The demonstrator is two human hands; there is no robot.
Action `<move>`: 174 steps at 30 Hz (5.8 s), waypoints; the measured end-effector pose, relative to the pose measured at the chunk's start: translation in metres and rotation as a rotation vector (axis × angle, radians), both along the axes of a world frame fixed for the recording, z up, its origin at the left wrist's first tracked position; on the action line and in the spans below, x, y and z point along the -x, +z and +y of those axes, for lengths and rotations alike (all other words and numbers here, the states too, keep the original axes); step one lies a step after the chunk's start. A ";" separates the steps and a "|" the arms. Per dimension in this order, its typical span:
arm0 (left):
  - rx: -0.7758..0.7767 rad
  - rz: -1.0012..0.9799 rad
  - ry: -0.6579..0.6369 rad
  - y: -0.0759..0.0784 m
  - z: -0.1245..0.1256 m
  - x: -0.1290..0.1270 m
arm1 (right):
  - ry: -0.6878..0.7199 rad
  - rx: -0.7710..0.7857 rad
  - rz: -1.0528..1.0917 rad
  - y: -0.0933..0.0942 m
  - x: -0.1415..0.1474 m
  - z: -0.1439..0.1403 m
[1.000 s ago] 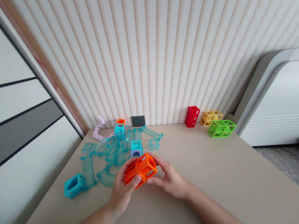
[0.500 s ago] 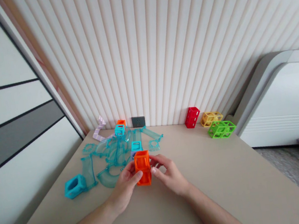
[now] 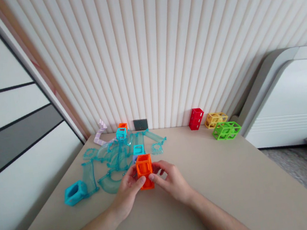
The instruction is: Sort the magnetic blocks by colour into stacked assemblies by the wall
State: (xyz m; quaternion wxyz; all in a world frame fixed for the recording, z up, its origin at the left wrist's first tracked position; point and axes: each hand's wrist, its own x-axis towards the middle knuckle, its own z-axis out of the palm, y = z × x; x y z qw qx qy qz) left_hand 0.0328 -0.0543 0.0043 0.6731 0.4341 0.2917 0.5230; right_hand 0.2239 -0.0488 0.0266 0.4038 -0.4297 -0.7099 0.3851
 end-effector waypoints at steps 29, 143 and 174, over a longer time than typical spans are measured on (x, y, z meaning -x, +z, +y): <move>-0.166 0.253 0.030 0.002 0.002 0.011 | 0.008 -0.062 0.054 0.001 -0.002 -0.002; -0.716 1.889 0.101 0.074 0.197 0.035 | -0.065 -0.065 -0.226 -0.018 -0.027 0.028; -0.721 1.451 0.040 0.065 0.203 0.012 | -0.085 -0.070 -0.256 -0.022 -0.027 0.029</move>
